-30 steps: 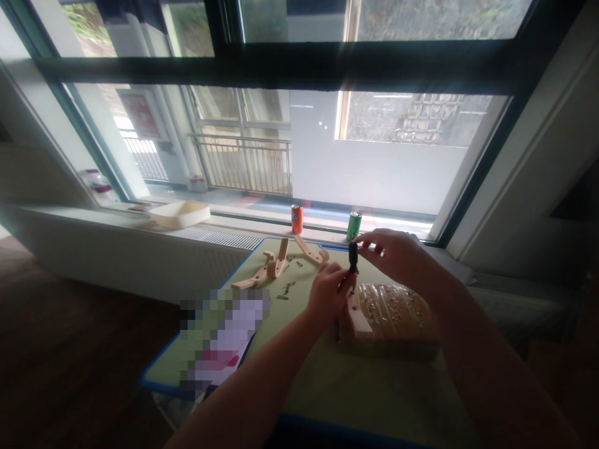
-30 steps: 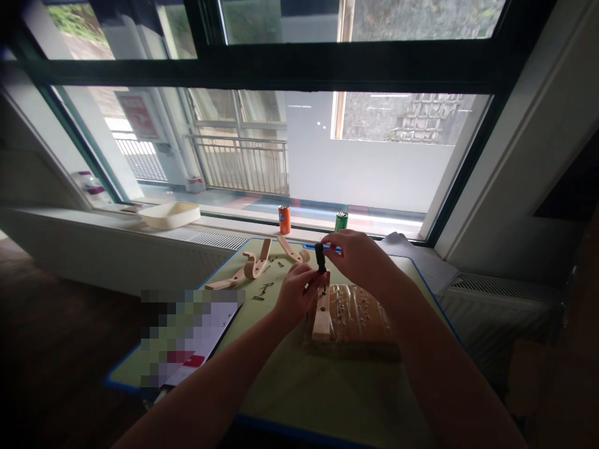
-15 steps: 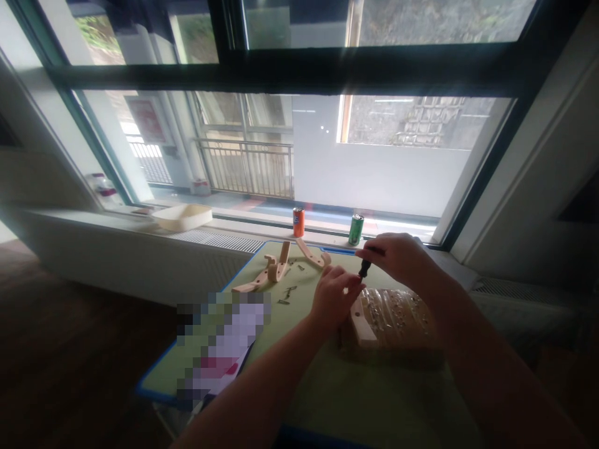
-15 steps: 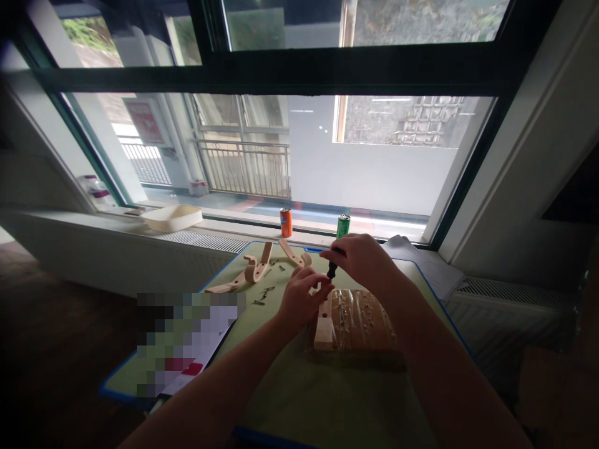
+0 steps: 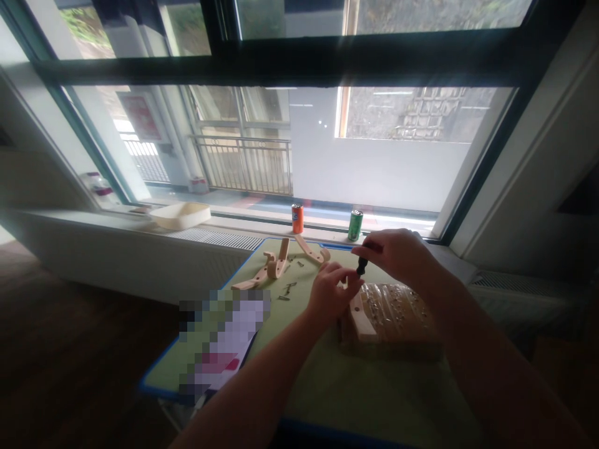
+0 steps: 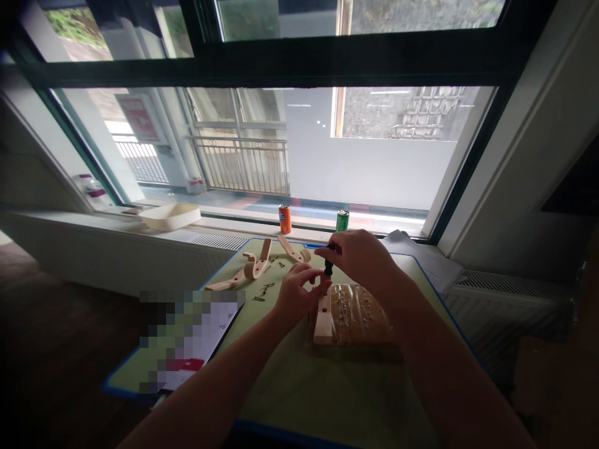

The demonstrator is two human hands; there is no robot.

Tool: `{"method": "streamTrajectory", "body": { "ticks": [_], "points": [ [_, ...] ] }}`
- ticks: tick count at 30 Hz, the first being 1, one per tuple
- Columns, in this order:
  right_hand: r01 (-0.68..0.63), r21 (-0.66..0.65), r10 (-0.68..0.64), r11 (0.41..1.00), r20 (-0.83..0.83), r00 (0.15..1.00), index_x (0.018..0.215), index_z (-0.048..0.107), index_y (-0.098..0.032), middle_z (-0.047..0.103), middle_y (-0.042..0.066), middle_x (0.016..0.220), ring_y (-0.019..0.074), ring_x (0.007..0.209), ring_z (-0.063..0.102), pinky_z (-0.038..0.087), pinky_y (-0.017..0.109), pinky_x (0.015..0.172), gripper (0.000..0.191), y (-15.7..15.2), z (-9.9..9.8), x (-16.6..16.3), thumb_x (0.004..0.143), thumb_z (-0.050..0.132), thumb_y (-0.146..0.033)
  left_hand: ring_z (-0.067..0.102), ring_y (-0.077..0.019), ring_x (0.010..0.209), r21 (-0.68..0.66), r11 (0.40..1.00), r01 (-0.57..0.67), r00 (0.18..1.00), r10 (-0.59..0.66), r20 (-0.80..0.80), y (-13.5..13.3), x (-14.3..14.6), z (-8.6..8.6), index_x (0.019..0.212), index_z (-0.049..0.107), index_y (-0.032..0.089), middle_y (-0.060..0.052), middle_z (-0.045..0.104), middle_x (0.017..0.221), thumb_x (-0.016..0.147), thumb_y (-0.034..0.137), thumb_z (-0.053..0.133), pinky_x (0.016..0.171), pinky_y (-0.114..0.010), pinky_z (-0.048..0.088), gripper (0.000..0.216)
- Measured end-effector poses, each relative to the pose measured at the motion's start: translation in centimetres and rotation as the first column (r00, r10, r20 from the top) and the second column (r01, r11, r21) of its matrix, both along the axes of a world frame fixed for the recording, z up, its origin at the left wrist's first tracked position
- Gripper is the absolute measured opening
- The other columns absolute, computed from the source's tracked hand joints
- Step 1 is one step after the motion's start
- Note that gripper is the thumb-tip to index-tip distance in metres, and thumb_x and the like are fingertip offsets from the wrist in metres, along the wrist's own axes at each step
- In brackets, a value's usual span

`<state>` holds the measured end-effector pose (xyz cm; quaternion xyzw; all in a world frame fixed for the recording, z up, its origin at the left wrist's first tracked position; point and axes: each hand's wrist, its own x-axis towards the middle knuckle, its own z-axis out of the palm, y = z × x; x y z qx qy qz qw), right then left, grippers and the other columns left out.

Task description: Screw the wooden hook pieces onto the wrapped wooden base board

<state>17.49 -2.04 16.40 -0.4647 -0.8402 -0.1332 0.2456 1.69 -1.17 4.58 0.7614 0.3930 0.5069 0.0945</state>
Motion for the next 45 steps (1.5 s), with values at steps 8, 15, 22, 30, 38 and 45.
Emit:
{"method": "streamTrajectory", "body": {
  "ticks": [8,15,22,30,38,45],
  "points": [
    [0.080,0.012,-0.080,0.997,0.010,0.997,0.071,0.067,-0.019,0.062,0.001,0.060,0.0124,0.052,0.049,0.030,0.025,0.050,0.042,-0.8,0.5,-0.2,0.080,0.047,-0.056,0.050,-0.0152,0.079,-0.032,0.997,0.075,0.997,-0.075,-0.024,0.2,0.2,0.0,0.084,0.068,0.019,-0.003,0.061,0.079,0.083,0.032,0.054,0.072,-0.029,0.040,0.019],
    [-0.097,-0.034,0.096,0.995,-0.049,0.994,0.098,0.065,-0.023,0.067,0.000,0.078,0.0115,0.063,0.056,0.038,0.023,0.058,0.022,-1.1,0.8,0.3,0.081,0.052,-0.025,0.051,-0.0147,0.078,-0.020,0.998,0.054,0.997,-0.055,-0.045,0.5,0.0,-0.3,0.083,0.068,0.019,-0.003,0.060,0.078,0.083,0.029,0.053,0.071,-0.029,0.041,0.018],
    [-0.019,-0.028,0.019,0.999,-0.001,1.000,0.074,0.064,-0.019,0.059,-0.001,0.059,0.0096,0.051,0.046,0.030,0.023,0.050,0.029,-0.8,0.4,-0.1,0.082,0.049,-0.042,0.052,-0.0152,0.079,-0.035,0.999,0.001,1.000,0.000,0.023,0.3,0.0,-0.2,0.079,0.066,0.017,-0.003,0.059,0.080,0.074,0.030,0.064,0.072,-0.030,0.043,0.013],
    [0.074,0.030,-0.075,0.997,0.010,0.997,0.079,0.068,-0.020,0.063,0.001,0.062,0.0119,0.051,0.049,0.031,0.025,0.050,0.035,-0.3,0.1,0.1,0.082,0.047,-0.048,0.053,-0.0147,0.079,-0.045,0.996,0.081,0.996,-0.082,-0.017,0.5,0.2,-0.4,0.085,0.068,0.018,-0.004,0.060,0.081,0.083,0.028,0.053,0.071,-0.029,0.042,0.018],
    [-0.083,-0.059,0.085,0.995,0.029,0.996,0.099,0.067,-0.022,0.068,0.002,0.074,0.0129,0.060,0.056,0.035,0.024,0.056,0.026,-0.6,0.3,0.5,0.085,0.047,-0.033,0.053,-0.0151,0.081,-0.055,0.993,0.104,0.992,-0.108,-0.064,-0.1,0.2,-0.1,0.088,0.067,0.018,-0.005,0.060,0.083,0.087,0.029,0.044,0.073,-0.028,0.042,0.025],
    [0.093,0.029,-0.096,0.995,0.171,0.980,0.063,0.066,-0.018,0.059,0.003,0.057,0.0122,0.051,0.047,0.025,0.026,0.050,0.051,-0.8,0.5,-0.2,0.085,0.038,-0.055,0.053,-0.0129,0.072,-0.096,0.992,0.079,0.997,-0.078,0.018,-0.2,0.1,-0.3,0.083,0.067,0.017,-0.004,0.059,0.080,0.080,0.035,0.056,0.066,-0.026,0.043,0.022]
  ]
}}
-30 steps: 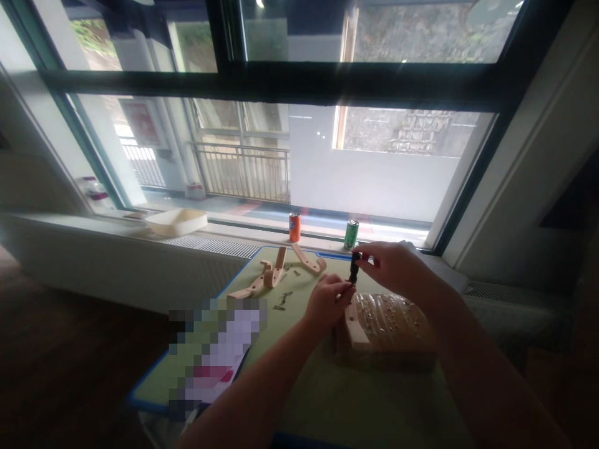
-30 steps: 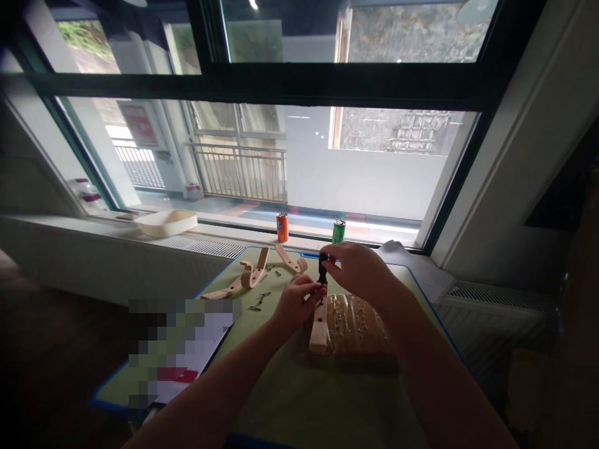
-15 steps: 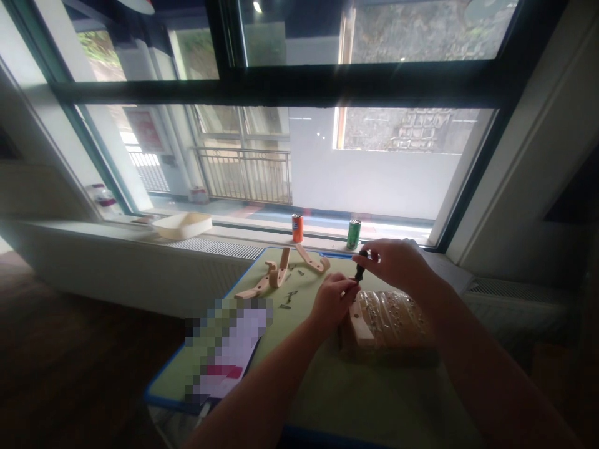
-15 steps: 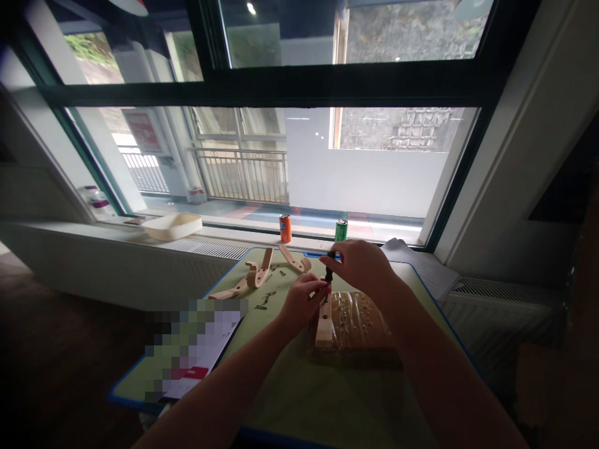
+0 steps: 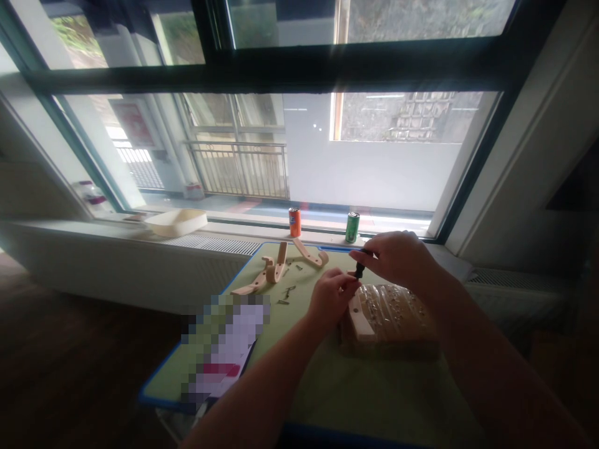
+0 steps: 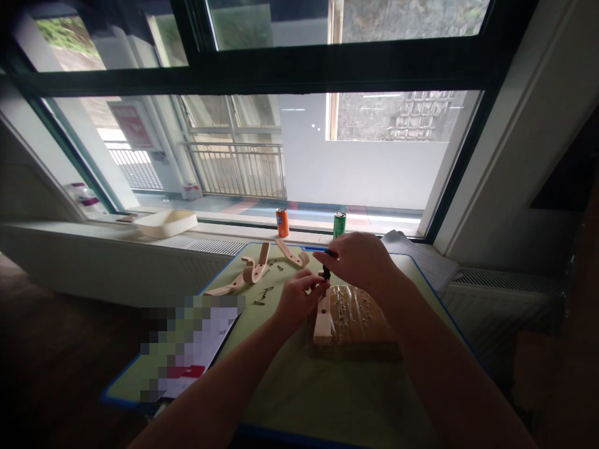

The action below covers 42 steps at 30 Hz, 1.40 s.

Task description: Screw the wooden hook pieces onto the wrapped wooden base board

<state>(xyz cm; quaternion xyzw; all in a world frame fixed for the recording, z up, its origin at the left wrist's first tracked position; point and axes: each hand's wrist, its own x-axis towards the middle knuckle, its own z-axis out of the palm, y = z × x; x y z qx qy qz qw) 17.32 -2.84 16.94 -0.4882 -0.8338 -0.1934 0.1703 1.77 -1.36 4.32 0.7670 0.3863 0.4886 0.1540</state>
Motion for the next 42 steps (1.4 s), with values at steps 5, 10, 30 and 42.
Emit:
{"method": "streamTrajectory", "body": {
  "ticks": [5,10,30,42],
  "points": [
    [-0.059,-0.004,0.059,0.998,-0.086,0.995,0.090,0.068,-0.020,0.066,0.004,0.072,0.0147,0.061,0.056,0.032,0.026,0.055,0.035,-0.3,0.1,0.2,0.086,0.043,-0.044,0.052,-0.0149,0.079,0.054,0.998,0.013,0.998,-0.009,-0.069,0.2,0.0,0.2,0.085,0.067,0.018,-0.004,0.060,0.081,0.085,0.029,0.048,0.071,-0.028,0.042,0.022],
    [-0.172,-0.022,0.168,0.985,-0.127,0.977,0.097,0.066,-0.022,0.067,0.002,0.079,0.0140,0.067,0.057,0.037,0.025,0.060,0.023,-0.6,0.1,0.2,0.086,0.048,-0.031,0.051,-0.0160,0.081,0.083,0.997,0.008,0.995,0.000,-0.101,0.1,-0.1,0.3,0.085,0.067,0.019,-0.005,0.060,0.081,0.086,0.029,0.047,0.072,-0.029,0.041,0.023],
    [0.003,0.023,-0.003,1.000,0.010,1.000,0.064,0.065,-0.017,0.059,0.004,0.061,0.0119,0.051,0.048,0.028,0.027,0.050,0.052,-0.8,0.3,-0.3,0.086,0.037,-0.054,0.051,-0.0115,0.069,-0.079,0.995,0.068,0.996,-0.063,0.067,0.0,-0.2,0.2,0.080,0.067,0.018,-0.003,0.056,0.080,0.080,0.038,0.056,0.062,-0.024,0.042,0.023],
    [-0.202,-0.094,0.188,0.975,-0.142,0.972,0.093,0.066,-0.021,0.064,0.003,0.082,0.0121,0.068,0.055,0.036,0.023,0.058,0.029,-1.0,0.1,0.0,0.087,0.047,-0.041,0.049,-0.0109,0.068,-0.100,0.972,0.212,0.977,-0.209,0.042,0.3,-0.6,0.8,0.078,0.064,0.015,-0.003,0.053,0.077,0.084,0.034,0.049,0.063,-0.023,0.041,0.025]
  ]
}}
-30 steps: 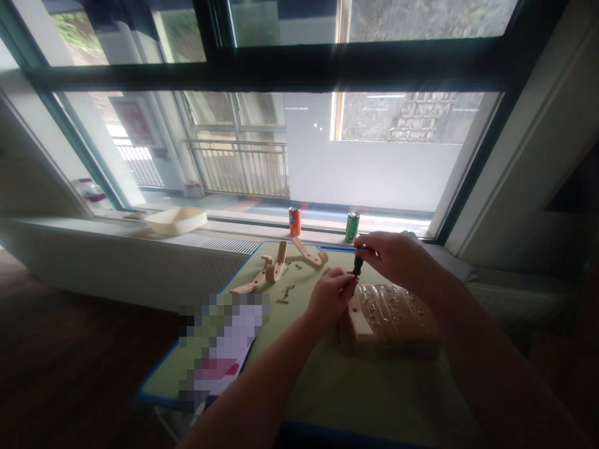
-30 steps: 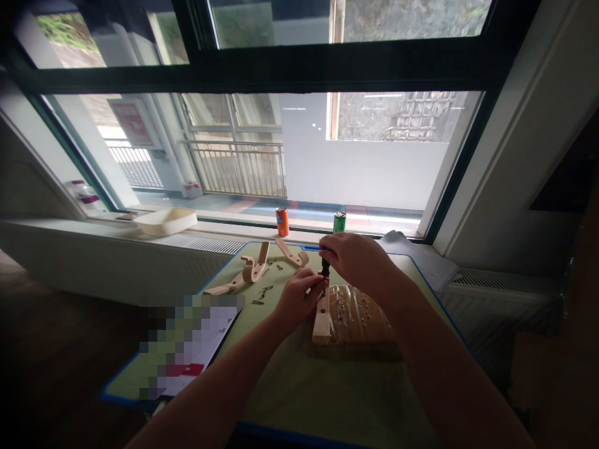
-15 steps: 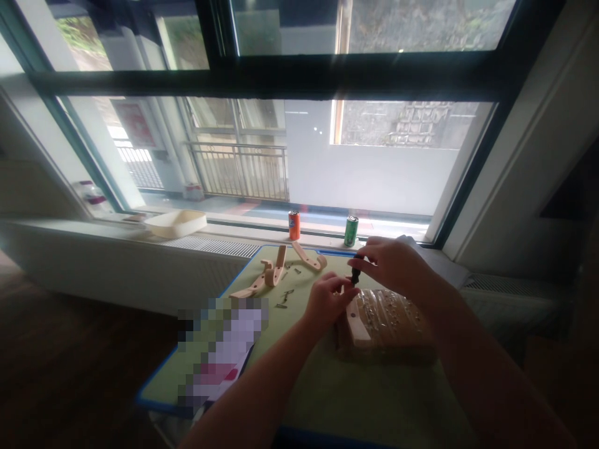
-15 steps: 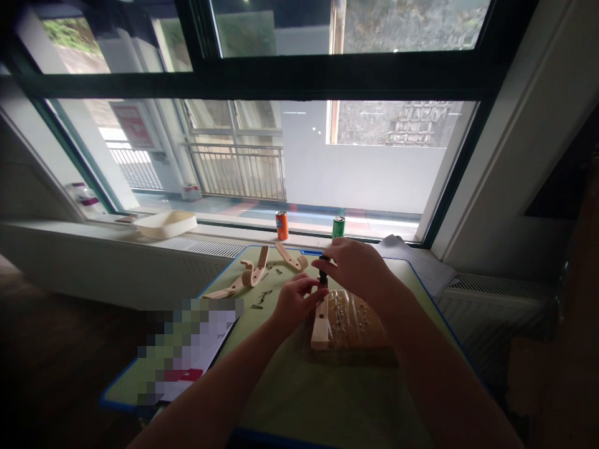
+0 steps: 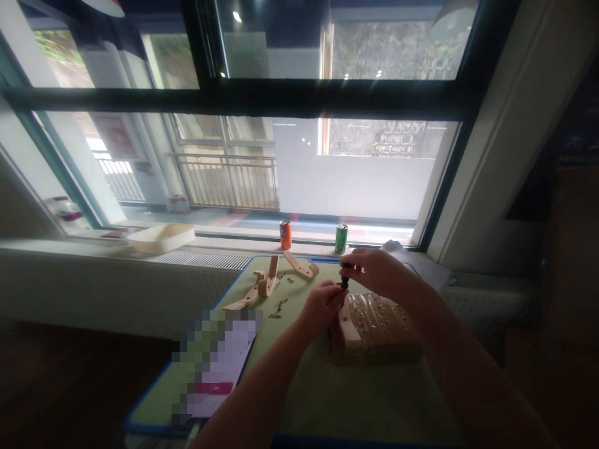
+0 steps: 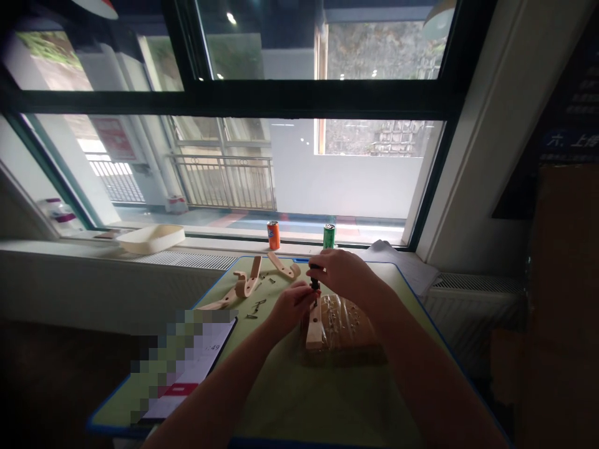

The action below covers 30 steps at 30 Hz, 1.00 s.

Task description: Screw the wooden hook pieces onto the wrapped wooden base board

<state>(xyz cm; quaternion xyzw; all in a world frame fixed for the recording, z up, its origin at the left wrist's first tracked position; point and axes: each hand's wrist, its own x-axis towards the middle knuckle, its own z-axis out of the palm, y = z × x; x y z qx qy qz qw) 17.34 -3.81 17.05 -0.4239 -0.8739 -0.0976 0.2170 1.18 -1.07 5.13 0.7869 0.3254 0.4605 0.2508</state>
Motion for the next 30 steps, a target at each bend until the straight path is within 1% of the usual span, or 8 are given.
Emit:
{"method": "streamTrajectory", "body": {
  "ticks": [3,7,10,14,18,24,27,30],
  "points": [
    [0.130,0.095,-0.136,0.987,0.062,0.989,0.073,0.066,-0.017,0.060,0.004,0.074,0.0111,0.060,0.051,0.029,0.024,0.051,0.047,0.0,-0.3,-0.6,0.086,0.039,-0.052,0.043,-0.0089,0.060,-0.036,0.999,-0.041,0.999,0.042,0.020,-0.1,-0.1,-0.1,0.081,0.065,0.015,0.000,0.050,0.072,0.077,0.041,0.058,0.056,-0.022,0.038,0.027],
    [0.207,0.158,-0.222,0.965,0.086,0.971,0.071,0.064,-0.016,0.058,0.004,0.072,0.0111,0.058,0.049,0.025,0.025,0.049,0.053,-0.4,-0.8,-1.6,0.089,0.031,-0.053,0.043,-0.0087,0.060,-0.034,0.999,-0.032,0.999,0.033,0.042,0.0,0.0,-0.3,0.073,0.064,0.014,0.000,0.050,0.070,0.078,0.041,0.056,0.056,-0.022,0.037,0.029],
    [0.206,0.143,-0.214,0.968,0.045,0.976,0.087,0.066,-0.017,0.061,0.005,0.082,0.0131,0.065,0.053,0.031,0.025,0.052,0.044,-1.0,-0.6,-1.7,0.087,0.038,-0.051,0.046,-0.0091,0.063,-0.012,1.000,-0.022,0.998,0.023,0.053,0.2,0.1,-0.4,0.066,0.061,0.014,-0.001,0.051,0.071,0.082,0.037,0.052,0.059,-0.022,0.038,0.030],
    [0.021,0.065,-0.022,0.998,0.008,1.000,0.116,0.057,-0.021,0.061,0.005,0.100,0.0141,0.080,0.057,0.040,0.024,0.065,0.032,-1.5,0.0,-1.0,0.088,0.044,-0.030,0.046,-0.0092,0.064,0.006,1.000,-0.016,0.999,0.016,0.040,0.3,0.3,-0.4,0.066,0.060,0.014,-0.001,0.051,0.070,0.084,0.034,0.050,0.060,-0.022,0.038,0.029],
    [-0.028,0.067,0.027,0.997,0.019,0.999,0.101,0.064,-0.017,0.063,0.005,0.094,0.0141,0.081,0.057,0.040,0.025,0.071,0.025,-0.9,0.3,-0.3,0.088,0.043,-0.021,0.049,-0.0097,0.065,-0.006,1.000,-0.021,1.000,0.021,0.016,0.3,0.3,-0.3,0.070,0.063,0.014,-0.002,0.053,0.072,0.085,0.035,0.049,0.060,-0.022,0.039,0.029],
    [0.192,0.123,-0.202,0.974,0.077,0.976,0.086,0.063,-0.013,0.062,0.007,0.083,0.0132,0.063,0.052,0.035,0.026,0.056,0.030,-0.3,0.1,-0.4,0.089,0.038,-0.030,0.048,-0.0097,0.063,-0.014,0.995,-0.096,0.995,0.096,-0.004,-0.1,0.4,-0.5,0.087,0.066,0.016,-0.002,0.055,0.076,0.079,0.042,0.055,0.058,-0.022,0.039,0.029],
    [0.285,0.160,-0.304,0.945,0.117,0.945,0.077,0.063,-0.015,0.061,0.006,0.075,0.0124,0.056,0.049,0.029,0.026,0.052,0.038,-0.4,-0.1,-0.7,0.090,0.034,-0.036,0.046,-0.0088,0.060,0.003,0.991,-0.136,0.991,0.136,-0.011,-0.1,0.5,-0.7,0.084,0.065,0.015,-0.001,0.054,0.074,0.076,0.043,0.059,0.056,-0.022,0.038,0.030],
    [0.293,0.189,-0.321,0.937,0.138,0.937,0.072,0.063,-0.016,0.060,0.004,0.068,0.0133,0.056,0.049,0.026,0.027,0.052,0.045,-0.3,-0.4,-1.0,0.090,0.032,-0.044,0.049,-0.0097,0.064,0.013,0.994,-0.107,0.994,0.107,-0.007,0.0,0.4,-0.9,0.079,0.066,0.015,-0.002,0.055,0.074,0.080,0.039,0.055,0.060,-0.022,0.040,0.026]
  ]
}}
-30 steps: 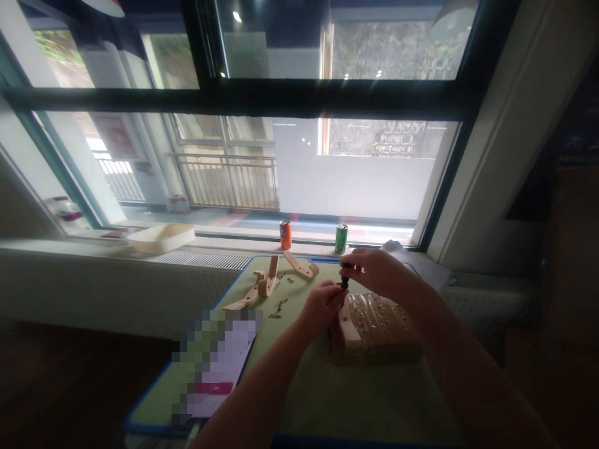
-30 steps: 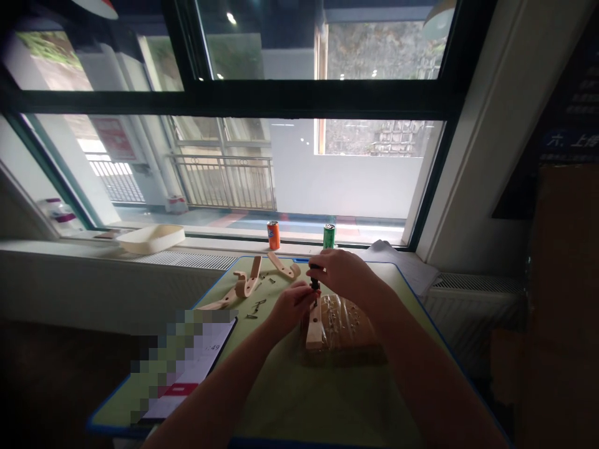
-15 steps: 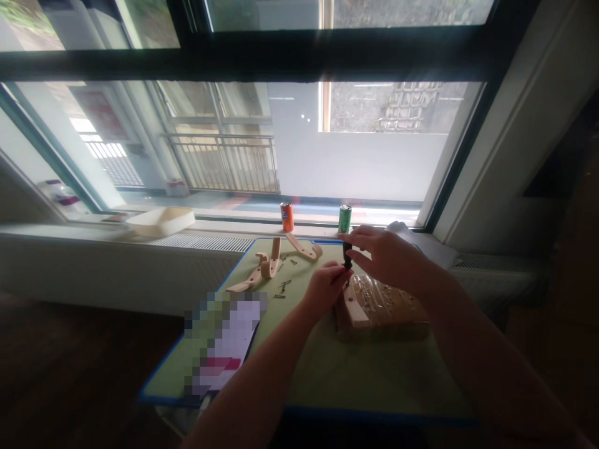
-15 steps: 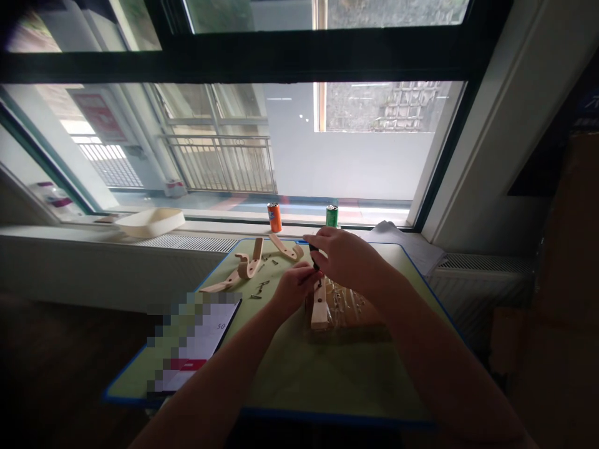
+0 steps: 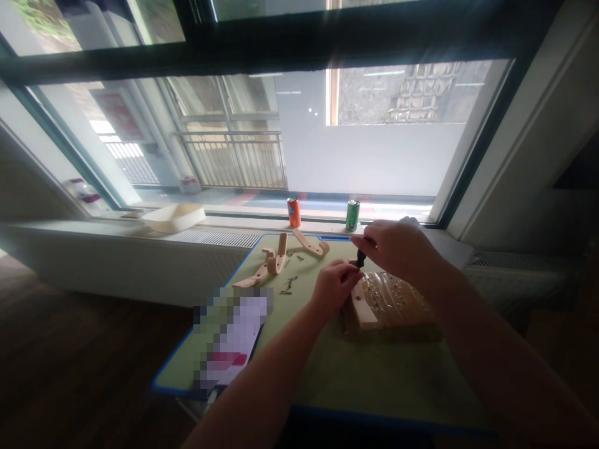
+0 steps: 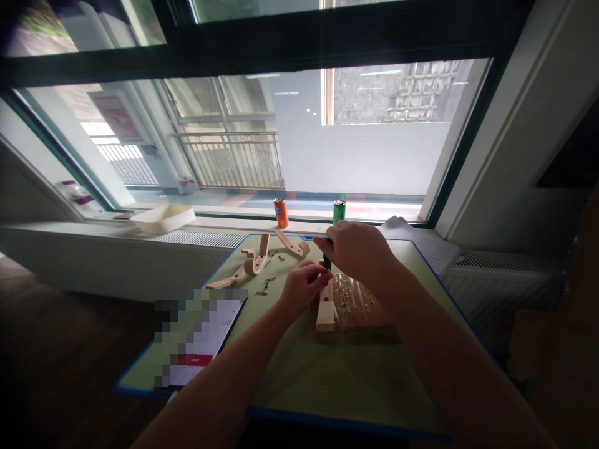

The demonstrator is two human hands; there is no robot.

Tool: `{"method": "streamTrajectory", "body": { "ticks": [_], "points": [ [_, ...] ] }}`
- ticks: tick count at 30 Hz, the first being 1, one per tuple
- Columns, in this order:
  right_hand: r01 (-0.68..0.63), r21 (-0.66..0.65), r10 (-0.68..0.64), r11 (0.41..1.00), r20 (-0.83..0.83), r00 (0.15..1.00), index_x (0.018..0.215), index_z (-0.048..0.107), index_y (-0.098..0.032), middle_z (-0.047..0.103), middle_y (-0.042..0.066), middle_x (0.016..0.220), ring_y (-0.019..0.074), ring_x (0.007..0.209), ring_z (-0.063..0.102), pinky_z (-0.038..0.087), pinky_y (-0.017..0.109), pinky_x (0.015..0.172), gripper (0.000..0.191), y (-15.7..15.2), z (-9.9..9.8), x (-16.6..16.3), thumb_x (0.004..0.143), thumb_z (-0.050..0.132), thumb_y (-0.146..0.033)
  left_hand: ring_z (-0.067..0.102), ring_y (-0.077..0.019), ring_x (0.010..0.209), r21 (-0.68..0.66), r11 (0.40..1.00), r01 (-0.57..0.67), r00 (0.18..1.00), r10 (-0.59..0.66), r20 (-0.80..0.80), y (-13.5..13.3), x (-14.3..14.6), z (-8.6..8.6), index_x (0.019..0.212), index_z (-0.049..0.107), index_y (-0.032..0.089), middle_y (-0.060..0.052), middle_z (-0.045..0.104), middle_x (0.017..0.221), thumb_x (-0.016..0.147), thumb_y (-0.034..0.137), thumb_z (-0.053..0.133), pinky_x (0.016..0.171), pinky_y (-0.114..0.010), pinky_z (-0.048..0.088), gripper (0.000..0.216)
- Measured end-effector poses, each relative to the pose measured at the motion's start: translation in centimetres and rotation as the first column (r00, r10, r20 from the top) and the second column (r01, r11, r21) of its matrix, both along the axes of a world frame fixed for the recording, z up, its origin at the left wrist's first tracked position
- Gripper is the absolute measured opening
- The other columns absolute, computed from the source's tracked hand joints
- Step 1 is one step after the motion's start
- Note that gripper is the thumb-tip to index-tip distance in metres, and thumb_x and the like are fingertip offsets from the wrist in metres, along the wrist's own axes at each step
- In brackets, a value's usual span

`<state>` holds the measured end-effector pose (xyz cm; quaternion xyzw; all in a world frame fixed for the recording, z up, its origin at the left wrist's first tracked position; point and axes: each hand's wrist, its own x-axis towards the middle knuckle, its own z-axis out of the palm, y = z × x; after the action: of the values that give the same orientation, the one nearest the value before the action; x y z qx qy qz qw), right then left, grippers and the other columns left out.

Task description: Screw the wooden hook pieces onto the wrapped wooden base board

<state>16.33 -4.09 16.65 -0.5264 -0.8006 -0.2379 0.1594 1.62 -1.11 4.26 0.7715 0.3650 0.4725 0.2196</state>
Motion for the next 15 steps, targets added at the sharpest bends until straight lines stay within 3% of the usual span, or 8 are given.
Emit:
{"method": "streamTrajectory", "body": {
  "ticks": [4,9,12,15],
  "points": [
    [-0.031,0.022,0.032,0.999,-0.042,0.999,0.079,0.064,-0.017,0.062,0.005,0.075,0.0150,0.062,0.053,0.027,0.027,0.054,0.045,0.13,-0.15,0.12,0.088,0.035,-0.050,0.053,-0.0113,0.070,0.004,0.998,0.060,0.998,-0.060,0.008,0.07,0.00,-0.08,0.081,0.067,0.016,-0.004,0.058,0.079,0.084,0.036,0.050,0.064,-0.023,0.041,0.027],
    [-0.205,-0.073,0.200,0.976,-0.072,0.977,0.100,0.064,-0.019,0.065,0.005,0.085,0.0137,0.070,0.056,0.033,0.025,0.060,0.028,0.05,0.05,0.62,0.090,0.038,-0.027,0.053,-0.0119,0.072,0.018,0.999,0.038,0.999,-0.038,-0.017,0.15,0.20,-0.32,0.079,0.067,0.016,-0.004,0.060,0.080,0.086,0.034,0.046,0.065,-0.023,0.041,0.028],
    [-0.169,-0.077,0.165,0.983,-0.053,0.985,0.090,0.065,-0.017,0.064,0.004,0.077,0.0133,0.064,0.054,0.031,0.025,0.058,0.027,0.20,0.15,0.75,0.089,0.040,-0.026,0.052,-0.0112,0.069,0.023,1.000,0.017,1.000,-0.017,-0.023,0.12,0.21,-0.34,0.083,0.067,0.017,-0.003,0.059,0.078,0.085,0.035,0.048,0.064,-0.023,0.041,0.027],
    [-0.085,-0.065,0.084,0.994,-0.016,0.996,0.077,0.064,-0.015,0.063,0.005,0.070,0.0133,0.058,0.051,0.029,0.026,0.054,0.034,0.40,0.17,0.64,0.088,0.040,-0.036,0.046,-0.0095,0.060,0.030,0.998,-0.051,0.998,0.052,-0.024,0.01,0.03,-0.15,0.087,0.067,0.017,-0.001,0.054,0.071,0.079,0.042,0.056,0.057,-0.023,0.038,0.029]
  ]
}}
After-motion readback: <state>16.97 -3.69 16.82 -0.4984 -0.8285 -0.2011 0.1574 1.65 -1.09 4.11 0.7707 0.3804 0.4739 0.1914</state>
